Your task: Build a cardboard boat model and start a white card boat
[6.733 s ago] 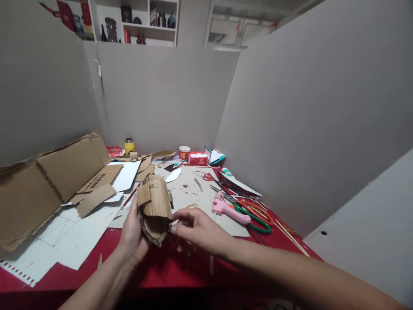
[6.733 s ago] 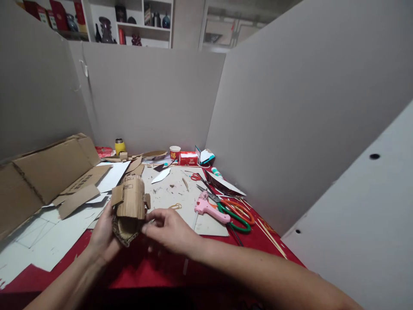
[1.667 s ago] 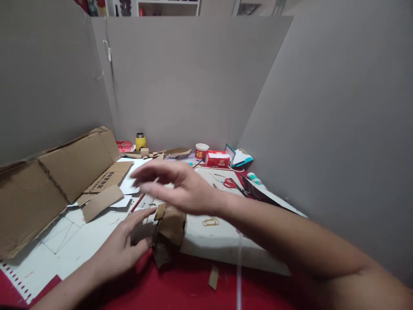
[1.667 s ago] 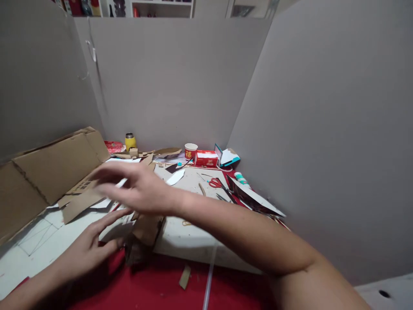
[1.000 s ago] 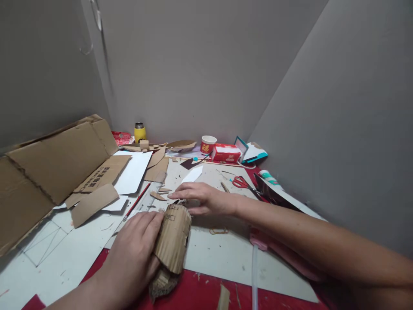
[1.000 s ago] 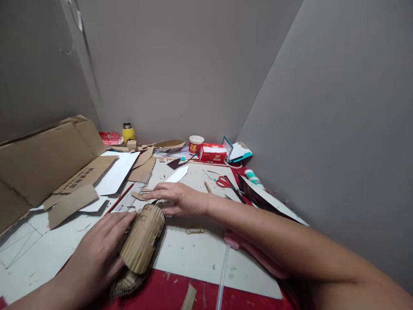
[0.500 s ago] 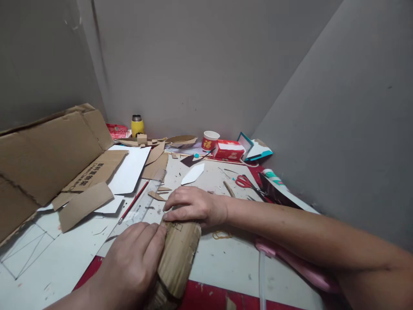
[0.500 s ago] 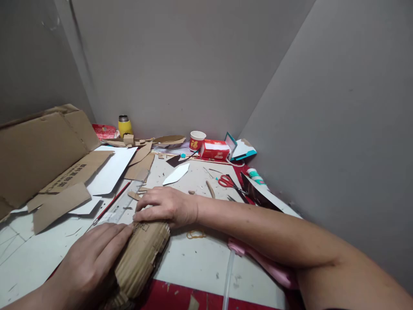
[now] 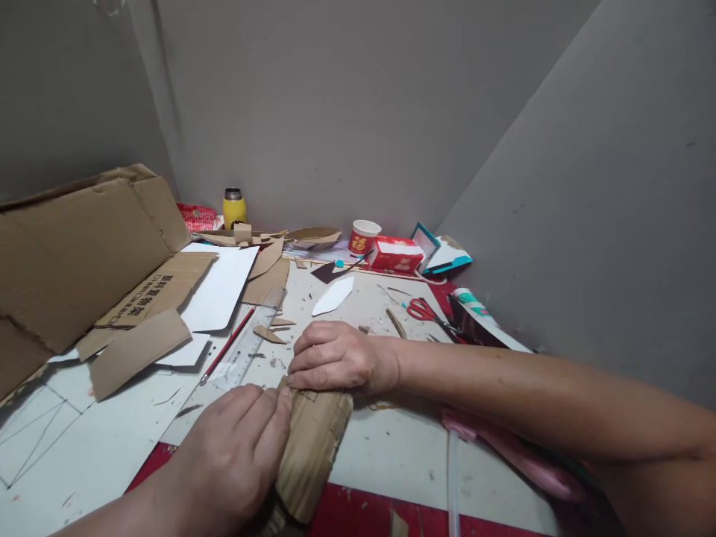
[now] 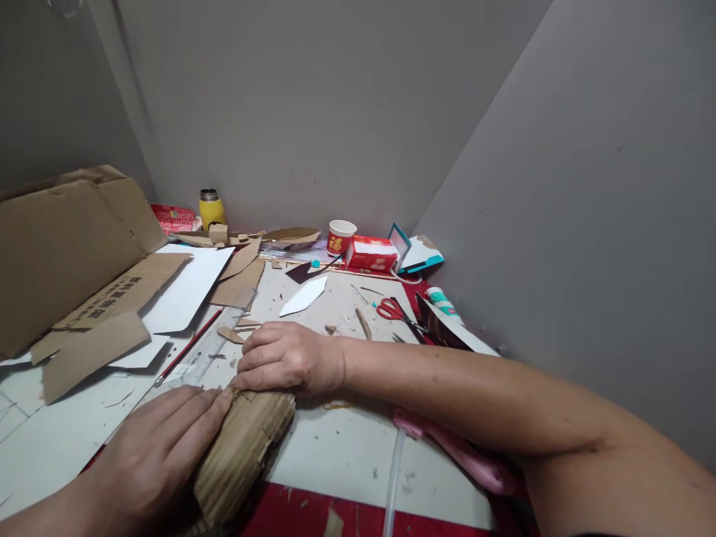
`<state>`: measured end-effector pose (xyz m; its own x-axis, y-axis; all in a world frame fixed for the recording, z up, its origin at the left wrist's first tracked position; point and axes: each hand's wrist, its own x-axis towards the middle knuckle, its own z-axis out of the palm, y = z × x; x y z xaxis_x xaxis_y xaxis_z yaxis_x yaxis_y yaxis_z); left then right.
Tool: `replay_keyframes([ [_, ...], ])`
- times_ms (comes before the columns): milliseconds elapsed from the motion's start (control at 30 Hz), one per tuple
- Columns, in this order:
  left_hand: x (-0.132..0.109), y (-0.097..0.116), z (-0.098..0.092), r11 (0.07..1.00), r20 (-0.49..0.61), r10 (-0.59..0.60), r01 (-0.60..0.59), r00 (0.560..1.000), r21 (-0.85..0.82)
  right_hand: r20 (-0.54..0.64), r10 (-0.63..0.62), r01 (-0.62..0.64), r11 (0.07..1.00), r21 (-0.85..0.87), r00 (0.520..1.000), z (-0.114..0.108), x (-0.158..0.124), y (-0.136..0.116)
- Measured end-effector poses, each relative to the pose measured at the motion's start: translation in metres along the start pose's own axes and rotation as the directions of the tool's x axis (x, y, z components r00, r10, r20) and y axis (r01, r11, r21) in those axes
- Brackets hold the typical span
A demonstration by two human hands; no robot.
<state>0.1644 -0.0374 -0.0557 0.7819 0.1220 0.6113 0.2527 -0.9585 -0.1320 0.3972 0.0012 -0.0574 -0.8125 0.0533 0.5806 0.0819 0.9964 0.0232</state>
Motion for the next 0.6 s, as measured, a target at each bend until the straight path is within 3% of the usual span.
replay_keyframes([
  [267,0.001,0.001,-0.001,1.000,0.021,-0.021,0.021,1.000,0.003,0.161,0.138,-0.136,0.990,-0.026,0.977,-0.003,-0.003,-0.005],
  [400,0.001,-0.005,-0.001,0.999,0.035,-0.041,0.041,0.999,-0.002,0.171,0.224,-0.222,0.975,-0.032,0.960,-0.008,-0.006,-0.008],
  [500,-0.001,-0.011,0.000,0.982,0.092,-0.141,0.151,0.986,-0.113,0.195,0.320,-0.315,0.947,-0.054,0.927,-0.013,-0.012,-0.012],
  [600,-0.003,-0.013,-0.004,0.928,0.219,-0.231,0.282,0.948,-0.245,0.255,0.434,-0.424,0.900,-0.099,0.864,-0.023,-0.020,-0.019],
])
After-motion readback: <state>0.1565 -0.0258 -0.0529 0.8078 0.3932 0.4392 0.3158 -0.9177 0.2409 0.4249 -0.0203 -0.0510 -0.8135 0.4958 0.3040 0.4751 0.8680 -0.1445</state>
